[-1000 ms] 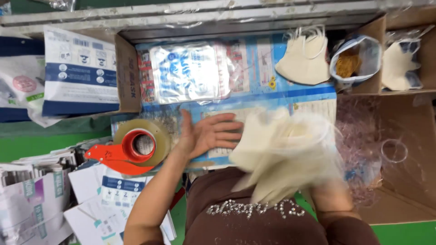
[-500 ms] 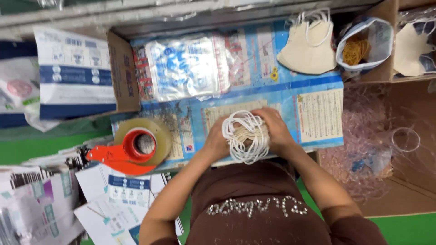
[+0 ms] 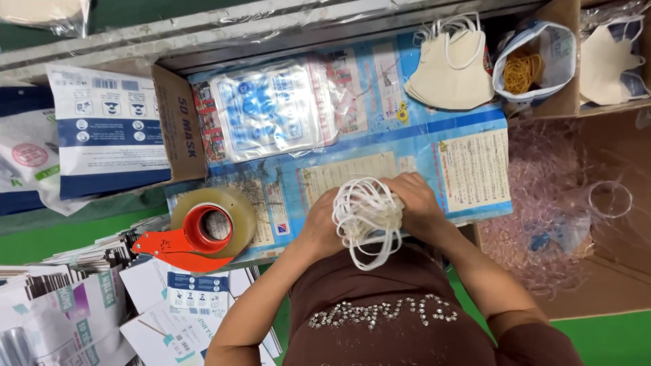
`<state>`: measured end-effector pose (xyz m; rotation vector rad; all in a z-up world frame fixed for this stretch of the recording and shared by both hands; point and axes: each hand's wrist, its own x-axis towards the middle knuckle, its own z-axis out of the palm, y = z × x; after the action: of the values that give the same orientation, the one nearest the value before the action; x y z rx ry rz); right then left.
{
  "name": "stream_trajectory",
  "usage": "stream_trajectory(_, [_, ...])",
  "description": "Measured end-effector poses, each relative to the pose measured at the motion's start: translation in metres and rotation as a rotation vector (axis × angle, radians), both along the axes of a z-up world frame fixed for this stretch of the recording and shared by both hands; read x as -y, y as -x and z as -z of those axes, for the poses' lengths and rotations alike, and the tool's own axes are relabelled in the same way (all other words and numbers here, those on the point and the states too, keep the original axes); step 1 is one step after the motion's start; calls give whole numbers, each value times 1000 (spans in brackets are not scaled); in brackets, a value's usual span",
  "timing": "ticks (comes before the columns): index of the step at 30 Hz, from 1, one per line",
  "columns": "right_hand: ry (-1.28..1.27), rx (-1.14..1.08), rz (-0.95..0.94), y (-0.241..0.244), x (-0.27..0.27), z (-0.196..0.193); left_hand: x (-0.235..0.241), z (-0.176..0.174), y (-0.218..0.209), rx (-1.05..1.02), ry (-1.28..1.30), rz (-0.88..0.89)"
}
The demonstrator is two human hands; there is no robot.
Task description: The person is putting masks into plastic bags and placing them on a conveyor belt.
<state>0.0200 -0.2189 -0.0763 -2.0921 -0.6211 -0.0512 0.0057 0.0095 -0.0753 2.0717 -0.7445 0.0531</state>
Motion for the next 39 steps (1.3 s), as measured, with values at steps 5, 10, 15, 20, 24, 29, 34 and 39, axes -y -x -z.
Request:
stream_trajectory(5, [131, -274, 24, 6, 6, 2, 12, 20, 9, -282, -224, 94])
stream_trajectory(10, [47, -261, -69, 9, 2, 0, 8, -9, 13, -87, -137, 120])
stream_trajectory(15, [163, -509, -136, -7, -1, 4, -2, -23, -12, -3, -105, 122])
stream_trajectory(20, [-418, -884, 87, -64, 21, 96, -35, -7, -76, 273, -123, -532])
stream_trajectory(24, [-946, -1078, 328, -101, -52, 1, -39, 18, -126, 171, -121, -717])
stream_trajectory(29, [-878, -1013, 286, -108, -71, 8, -34, 39, -138, 120, -73, -768])
stream_trajectory(34, [-797, -953, 239, -107, -68, 1, -35, 21, -130, 153, 90, -813])
stream_trajectory(39, [-795, -1017, 227, -81, -48, -43, -44, -36, -102, 307, 146, -774])
